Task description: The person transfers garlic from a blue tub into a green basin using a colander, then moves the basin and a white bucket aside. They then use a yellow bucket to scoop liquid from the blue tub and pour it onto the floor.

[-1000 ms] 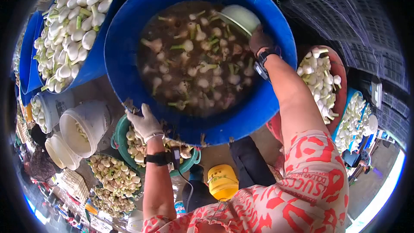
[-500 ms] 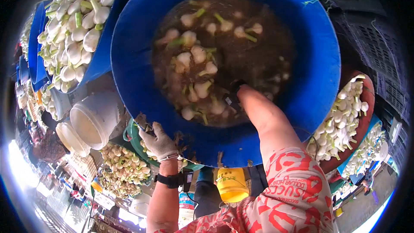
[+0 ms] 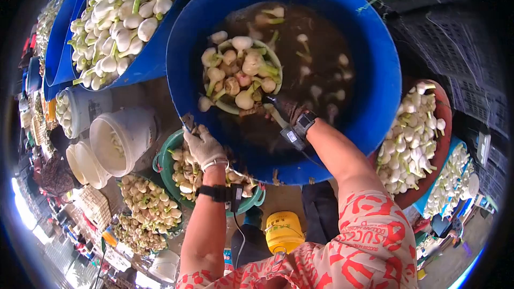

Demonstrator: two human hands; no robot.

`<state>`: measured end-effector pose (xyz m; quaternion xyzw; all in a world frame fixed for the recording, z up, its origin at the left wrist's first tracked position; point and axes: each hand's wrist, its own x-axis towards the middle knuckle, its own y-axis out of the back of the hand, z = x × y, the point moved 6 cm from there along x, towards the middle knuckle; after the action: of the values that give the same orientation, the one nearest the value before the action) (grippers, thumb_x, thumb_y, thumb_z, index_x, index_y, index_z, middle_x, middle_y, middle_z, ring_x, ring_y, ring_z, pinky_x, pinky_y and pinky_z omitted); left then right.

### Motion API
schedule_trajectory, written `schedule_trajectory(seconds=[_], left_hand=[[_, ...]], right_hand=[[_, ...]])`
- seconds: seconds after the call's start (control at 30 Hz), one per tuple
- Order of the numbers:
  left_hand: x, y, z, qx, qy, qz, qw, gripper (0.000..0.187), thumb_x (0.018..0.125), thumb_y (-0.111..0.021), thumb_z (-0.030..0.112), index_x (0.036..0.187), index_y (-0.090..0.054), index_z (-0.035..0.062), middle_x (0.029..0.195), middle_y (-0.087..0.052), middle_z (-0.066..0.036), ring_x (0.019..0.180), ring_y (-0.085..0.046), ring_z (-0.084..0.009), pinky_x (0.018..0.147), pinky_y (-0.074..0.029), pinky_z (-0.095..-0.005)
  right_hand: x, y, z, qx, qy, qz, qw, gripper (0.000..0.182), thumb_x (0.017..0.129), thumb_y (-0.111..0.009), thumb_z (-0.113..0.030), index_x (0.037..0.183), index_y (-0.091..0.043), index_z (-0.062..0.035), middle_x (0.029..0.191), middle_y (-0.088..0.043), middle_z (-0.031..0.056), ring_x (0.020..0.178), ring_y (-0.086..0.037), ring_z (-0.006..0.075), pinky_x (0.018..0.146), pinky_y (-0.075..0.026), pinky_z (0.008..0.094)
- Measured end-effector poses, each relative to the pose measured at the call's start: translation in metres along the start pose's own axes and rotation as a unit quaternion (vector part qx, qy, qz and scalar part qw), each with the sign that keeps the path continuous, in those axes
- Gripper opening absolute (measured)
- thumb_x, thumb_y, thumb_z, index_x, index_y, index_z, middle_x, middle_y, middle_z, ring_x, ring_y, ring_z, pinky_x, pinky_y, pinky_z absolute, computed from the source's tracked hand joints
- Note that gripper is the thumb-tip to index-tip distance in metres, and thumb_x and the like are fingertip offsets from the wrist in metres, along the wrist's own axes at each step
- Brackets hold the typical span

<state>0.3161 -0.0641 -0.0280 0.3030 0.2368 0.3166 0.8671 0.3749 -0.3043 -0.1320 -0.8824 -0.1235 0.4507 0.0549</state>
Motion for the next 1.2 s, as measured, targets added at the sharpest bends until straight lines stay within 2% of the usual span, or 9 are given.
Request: schedule_trajectory(seconds=[0.3, 0.47, 0.53, 0.57, 0.7, 0.87, 1.07, 1.1, 1.2], left_hand=[[0.027, 0.007, -0.017, -0.106, 0.009, -0.251, 0.962, 0.050, 0.091, -0.049, 0.029, 0.125, -0.040, -0.0063, 0.111, -0.056, -0.025, 0.101, -0.055, -0.0368, 0.087, -0.041, -0.0403], [0.014, 0.095, 0.021, -0.449, 0.078, -0.297, 0.839, 0.060, 0.090, -0.040, 0.057, 0.134, -0.037, 0.0161, 0.130, -0.043, 0.000, 0.127, -0.032, -0.0236, 0.103, -0.019, -0.0514], [-0.010, 0.150, 0.036, -0.652, 0.099, -0.328, 0.676, 0.058, 0.084, -0.056, 0.045, 0.131, -0.041, 0.0147, 0.129, -0.048, -0.001, 0.120, -0.042, -0.0229, 0.105, -0.021, -0.0450], [-0.010, 0.177, 0.025, -0.420, -0.079, -0.259, 0.866, 0.065, 0.076, -0.066, 0.033, 0.131, -0.041, 0.0106, 0.131, -0.048, -0.004, 0.120, -0.043, -0.0232, 0.101, -0.030, -0.0430], [-0.034, 0.198, -0.100, -0.512, 0.166, -0.202, 0.818, 0.078, 0.087, -0.023, 0.068, 0.139, -0.034, 0.0095, 0.138, -0.041, -0.008, 0.121, -0.043, -0.0259, 0.093, -0.043, -0.0410], [-0.030, 0.201, -0.309, -0.307, 0.351, -0.135, 0.874, 0.072, 0.085, -0.032, 0.068, 0.136, -0.039, 0.0172, 0.138, -0.040, -0.006, 0.126, -0.036, -0.0239, 0.102, -0.020, -0.0596], [0.007, 0.096, -0.079, -0.199, 0.082, -0.117, 0.970, 0.064, 0.090, -0.051, 0.039, 0.138, -0.031, 0.0005, 0.134, -0.040, -0.014, 0.125, -0.037, -0.0224, 0.103, -0.028, -0.0344], [0.000, 0.070, -0.022, -0.192, 0.085, -0.175, 0.962, 0.064, 0.090, -0.053, 0.037, 0.137, -0.031, -0.0005, 0.130, -0.044, -0.017, 0.121, -0.040, -0.0220, 0.101, -0.030, -0.0335], [-0.007, -0.001, 0.004, 0.008, 0.021, -0.093, 0.995, 0.057, 0.088, -0.057, 0.029, 0.129, -0.037, -0.0051, 0.123, -0.051, -0.022, 0.110, -0.052, -0.0310, 0.094, -0.040, -0.0360]], right_hand=[[-0.147, -0.031, -0.059, -0.065, 0.158, 0.088, 0.981, 0.023, 0.087, -0.054, -0.023, 0.100, -0.058, -0.0053, 0.074, -0.062, 0.0056, 0.052, -0.059, 0.0113, 0.039, -0.044, 0.0207], [-0.218, -0.107, -0.062, -0.306, 0.382, 0.206, 0.848, 0.039, 0.086, -0.058, -0.028, 0.115, -0.054, -0.0022, 0.101, -0.064, 0.0185, 0.093, -0.062, 0.0347, 0.080, -0.048, 0.0413], [-0.230, -0.147, -0.039, -0.366, 0.407, 0.204, 0.812, 0.047, 0.081, -0.060, -0.022, 0.121, -0.047, -0.0005, 0.102, -0.062, 0.0200, 0.090, -0.061, 0.0357, 0.076, -0.048, 0.0410], [-0.235, -0.165, -0.028, -0.394, 0.409, 0.204, 0.798, 0.055, 0.078, -0.061, -0.019, 0.123, -0.040, 0.0042, 0.097, -0.061, 0.0219, 0.085, -0.061, 0.0362, 0.074, -0.049, 0.0414], [-0.204, -0.196, 0.033, -0.525, 0.406, 0.149, 0.733, 0.061, 0.075, -0.056, -0.009, 0.129, -0.033, 0.0084, 0.087, -0.061, 0.0211, 0.066, -0.061, 0.0339, 0.061, -0.048, 0.0420], [-0.207, -0.187, -0.009, -0.478, 0.352, 0.054, 0.803, 0.065, 0.075, -0.060, -0.015, 0.130, -0.032, 0.0086, 0.085, -0.062, 0.0205, 0.067, -0.062, 0.0322, 0.062, -0.049, 0.0413], [-0.176, -0.025, -0.119, -0.598, 0.329, 0.244, 0.689, 0.033, 0.084, -0.059, -0.027, 0.110, -0.060, -0.0063, 0.100, -0.063, 0.0190, 0.084, -0.062, 0.0341, 0.074, -0.050, 0.0402], [-0.156, 0.023, -0.139, -0.601, 0.074, 0.250, 0.755, 0.034, 0.083, -0.058, -0.027, 0.105, -0.060, -0.0004, 0.088, -0.064, 0.0219, 0.074, -0.063, 0.0366, 0.065, -0.050, 0.0426], [-0.100, 0.173, -0.145, -0.641, 0.123, 0.420, 0.630, 0.053, 0.082, -0.047, -0.012, 0.126, -0.027, 0.0097, 0.086, -0.061, 0.0303, 0.077, -0.063, 0.0416, 0.066, -0.050, 0.0484]])
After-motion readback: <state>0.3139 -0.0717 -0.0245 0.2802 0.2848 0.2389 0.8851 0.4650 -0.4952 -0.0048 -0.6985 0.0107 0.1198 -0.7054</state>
